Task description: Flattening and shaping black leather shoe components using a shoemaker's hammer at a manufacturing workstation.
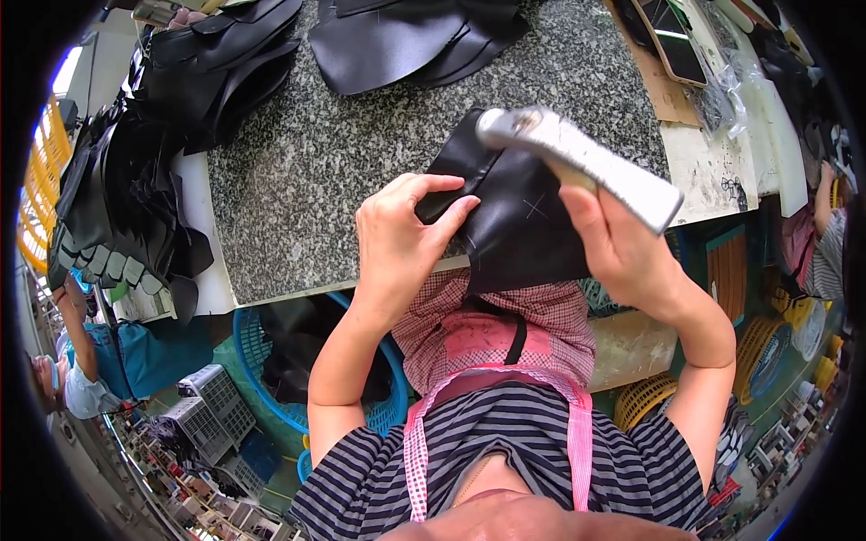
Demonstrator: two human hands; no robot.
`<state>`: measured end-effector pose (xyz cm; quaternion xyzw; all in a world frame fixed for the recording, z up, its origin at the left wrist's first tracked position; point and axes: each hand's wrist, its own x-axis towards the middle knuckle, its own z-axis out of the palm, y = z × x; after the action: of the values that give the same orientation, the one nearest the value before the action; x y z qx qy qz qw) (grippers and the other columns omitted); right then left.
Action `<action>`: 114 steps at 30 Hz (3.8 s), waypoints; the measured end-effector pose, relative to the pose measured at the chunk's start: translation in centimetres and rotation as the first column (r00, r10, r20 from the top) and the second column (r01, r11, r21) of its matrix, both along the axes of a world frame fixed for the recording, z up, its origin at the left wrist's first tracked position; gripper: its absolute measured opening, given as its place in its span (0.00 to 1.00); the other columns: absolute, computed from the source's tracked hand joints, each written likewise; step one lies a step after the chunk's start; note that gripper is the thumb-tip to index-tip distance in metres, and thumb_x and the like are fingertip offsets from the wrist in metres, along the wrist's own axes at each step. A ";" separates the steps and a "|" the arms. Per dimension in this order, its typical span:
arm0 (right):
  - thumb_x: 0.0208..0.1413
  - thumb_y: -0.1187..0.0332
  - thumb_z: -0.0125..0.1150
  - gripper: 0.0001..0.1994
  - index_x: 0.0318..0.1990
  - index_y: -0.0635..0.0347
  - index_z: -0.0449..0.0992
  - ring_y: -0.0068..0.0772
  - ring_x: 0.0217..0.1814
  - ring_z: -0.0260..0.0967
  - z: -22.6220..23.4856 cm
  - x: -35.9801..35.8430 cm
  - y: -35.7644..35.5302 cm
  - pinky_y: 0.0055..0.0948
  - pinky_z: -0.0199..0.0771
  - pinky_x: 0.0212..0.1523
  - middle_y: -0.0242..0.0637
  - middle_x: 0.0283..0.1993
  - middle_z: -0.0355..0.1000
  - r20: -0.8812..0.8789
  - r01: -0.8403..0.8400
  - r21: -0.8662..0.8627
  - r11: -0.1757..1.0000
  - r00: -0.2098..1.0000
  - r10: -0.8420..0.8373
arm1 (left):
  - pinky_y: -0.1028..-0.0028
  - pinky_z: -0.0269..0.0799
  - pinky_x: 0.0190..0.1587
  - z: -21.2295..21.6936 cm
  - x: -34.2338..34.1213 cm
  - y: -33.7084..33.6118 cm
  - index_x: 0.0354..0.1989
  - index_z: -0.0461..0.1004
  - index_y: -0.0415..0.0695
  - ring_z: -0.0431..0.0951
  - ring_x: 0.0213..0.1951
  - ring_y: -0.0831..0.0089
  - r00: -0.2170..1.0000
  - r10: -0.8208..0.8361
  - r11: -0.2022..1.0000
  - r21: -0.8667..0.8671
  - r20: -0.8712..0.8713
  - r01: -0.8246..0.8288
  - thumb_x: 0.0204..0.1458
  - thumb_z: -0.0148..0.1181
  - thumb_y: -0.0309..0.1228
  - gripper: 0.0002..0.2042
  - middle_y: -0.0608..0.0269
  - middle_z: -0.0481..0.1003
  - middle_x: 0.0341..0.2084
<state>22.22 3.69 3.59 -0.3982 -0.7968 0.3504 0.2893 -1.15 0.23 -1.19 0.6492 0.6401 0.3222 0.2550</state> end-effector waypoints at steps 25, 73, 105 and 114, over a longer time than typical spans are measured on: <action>0.70 0.70 0.54 0.12 0.52 0.71 0.74 0.63 0.27 0.72 -4.8 -0.1 -0.9 0.51 0.69 0.29 0.56 0.25 0.71 0.024 0.013 -0.040 0.999 1.000 -0.012 | 0.78 0.75 0.30 -0.1 -1.1 -0.2 0.38 0.86 0.39 0.80 0.28 0.76 0.993 -0.001 1.000 -0.012 0.118 0.002 0.48 0.75 0.23 0.09 0.61 0.80 0.30; 0.69 0.71 0.56 0.16 0.56 0.78 0.69 0.43 0.18 0.64 -2.6 3.4 -3.3 0.34 0.66 0.26 0.45 0.20 0.62 0.122 -0.039 -0.091 0.995 0.991 0.050 | 0.81 0.77 0.30 -0.1 0.1 0.7 0.40 0.85 0.40 0.79 0.27 0.80 0.966 -0.177 0.975 -0.103 0.186 0.199 0.45 0.78 0.24 0.13 0.64 0.77 0.30; 0.59 0.77 0.55 0.11 0.47 0.64 0.63 0.67 0.35 0.75 -1.9 1.3 -2.0 0.54 0.72 0.31 0.58 0.28 0.73 0.236 -0.131 -0.280 0.951 0.951 0.200 | 0.70 0.79 0.37 -0.1 -0.3 0.5 0.41 0.81 0.38 0.79 0.37 0.65 0.971 -0.233 0.972 -0.011 0.047 0.234 0.43 0.78 0.27 0.16 0.55 0.73 0.42; 0.58 0.76 0.57 0.12 0.47 0.65 0.63 0.66 0.33 0.74 -1.9 1.3 -2.9 0.53 0.72 0.32 0.55 0.27 0.73 0.268 -0.095 -0.252 0.963 0.949 0.164 | 0.68 0.80 0.43 -0.6 -0.1 -0.4 0.42 0.80 0.37 0.79 0.43 0.60 0.975 -0.222 0.971 0.102 0.022 0.218 0.39 0.81 0.27 0.21 0.50 0.71 0.47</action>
<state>23.54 0.79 1.65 -0.4227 -0.8076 0.3994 0.0977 -1.21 -0.18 -1.81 0.7226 0.5432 0.3338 0.2672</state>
